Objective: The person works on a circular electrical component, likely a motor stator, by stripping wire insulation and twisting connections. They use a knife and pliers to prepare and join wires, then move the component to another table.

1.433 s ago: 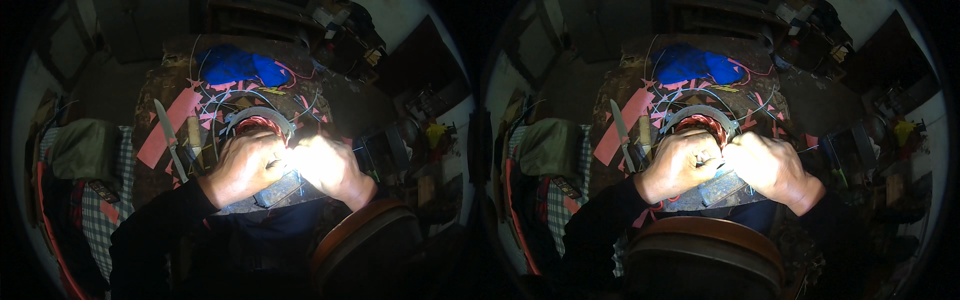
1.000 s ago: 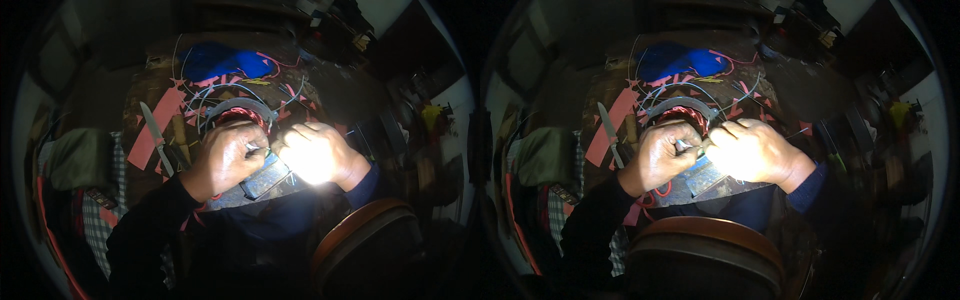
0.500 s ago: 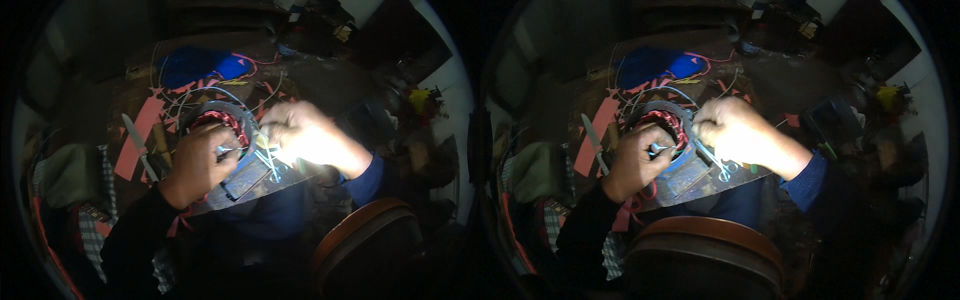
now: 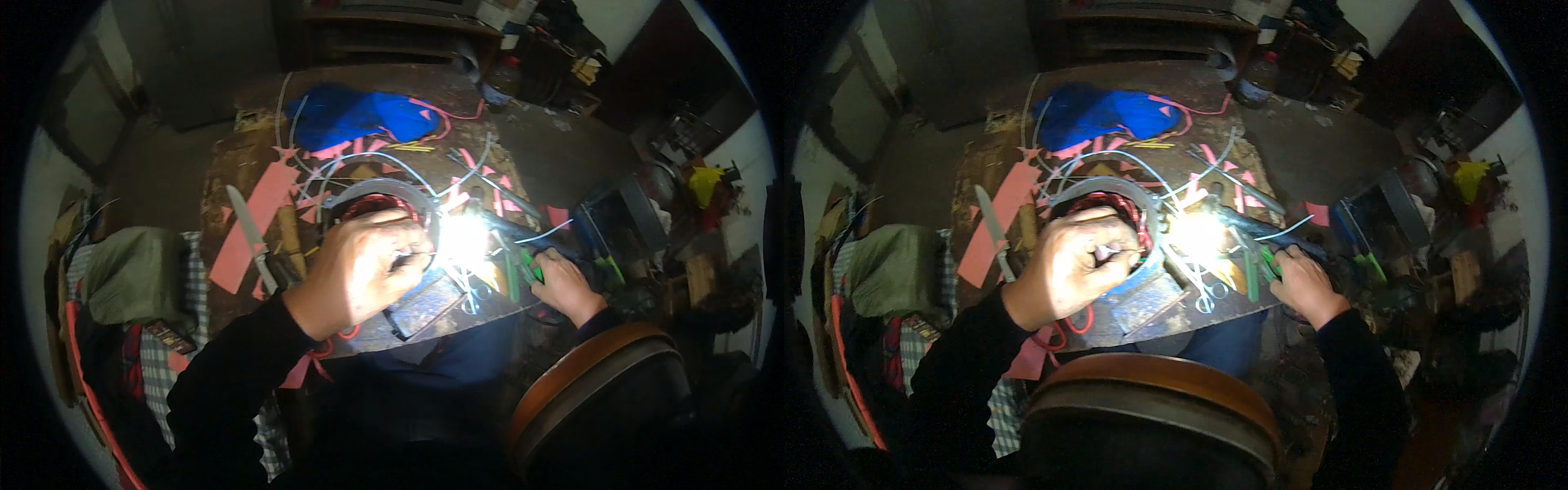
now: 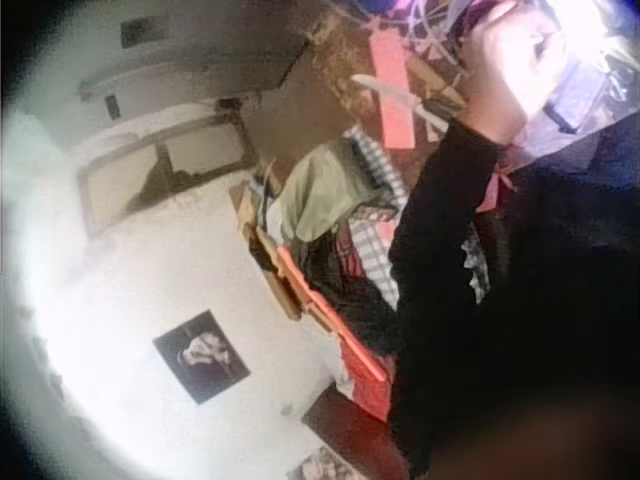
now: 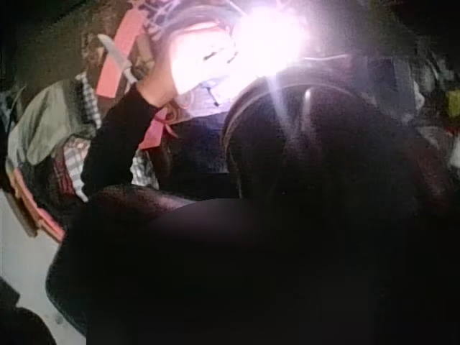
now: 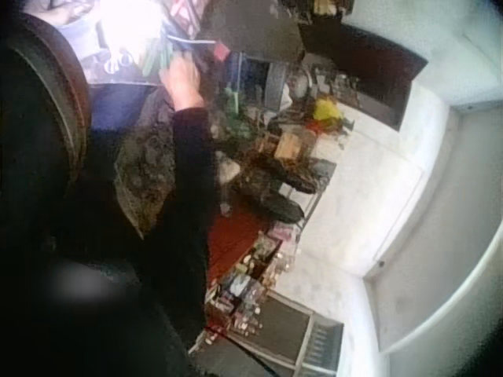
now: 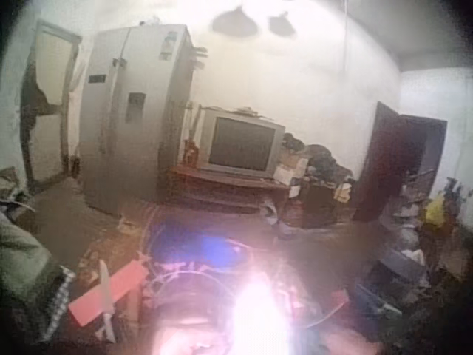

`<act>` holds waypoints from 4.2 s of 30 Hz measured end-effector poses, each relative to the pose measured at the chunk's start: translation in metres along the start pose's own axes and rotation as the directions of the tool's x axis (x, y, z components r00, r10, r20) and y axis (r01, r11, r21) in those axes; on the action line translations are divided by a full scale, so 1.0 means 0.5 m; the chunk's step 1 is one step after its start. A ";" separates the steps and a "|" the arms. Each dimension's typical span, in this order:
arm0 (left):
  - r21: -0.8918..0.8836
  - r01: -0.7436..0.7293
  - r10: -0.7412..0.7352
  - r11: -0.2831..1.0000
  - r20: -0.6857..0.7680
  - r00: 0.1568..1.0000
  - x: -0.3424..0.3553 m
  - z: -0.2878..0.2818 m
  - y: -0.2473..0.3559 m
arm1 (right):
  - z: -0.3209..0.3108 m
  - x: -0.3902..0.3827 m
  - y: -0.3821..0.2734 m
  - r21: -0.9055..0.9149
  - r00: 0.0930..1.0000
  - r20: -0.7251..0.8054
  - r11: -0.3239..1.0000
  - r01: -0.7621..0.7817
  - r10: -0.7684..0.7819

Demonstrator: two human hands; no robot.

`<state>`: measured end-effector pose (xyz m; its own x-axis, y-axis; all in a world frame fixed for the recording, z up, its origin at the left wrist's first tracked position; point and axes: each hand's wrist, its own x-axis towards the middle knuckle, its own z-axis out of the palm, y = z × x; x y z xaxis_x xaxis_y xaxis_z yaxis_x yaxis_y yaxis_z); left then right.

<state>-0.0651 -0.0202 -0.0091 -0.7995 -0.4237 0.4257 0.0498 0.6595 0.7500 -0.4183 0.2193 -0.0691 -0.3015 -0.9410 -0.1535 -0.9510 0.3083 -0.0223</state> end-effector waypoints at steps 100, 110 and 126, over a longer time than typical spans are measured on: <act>0.180 -0.137 0.139 0.974 0.000 0.990 -0.010 -0.012 -0.006 | -0.168 -0.116 -0.073 0.155 0.934 0.308 0.959 -0.239 0.183; 0.081 -0.006 -0.013 0.997 0.223 0.975 0.032 -0.039 0.015 | 0.057 -0.084 -0.019 0.235 0.975 -0.211 0.972 -0.021 0.072; 0.143 0.174 -0.225 0.974 0.573 0.788 0.104 -0.082 0.035 | -0.044 -0.041 -0.129 0.270 0.840 -0.542 0.943 0.193 -0.016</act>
<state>-0.0810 -0.0563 0.0468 -0.9843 -0.1259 -0.1235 -0.1760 0.6576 0.7325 -0.3522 0.2155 -0.0428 -0.2747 -0.8713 0.4067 -0.9368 0.1472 -0.3174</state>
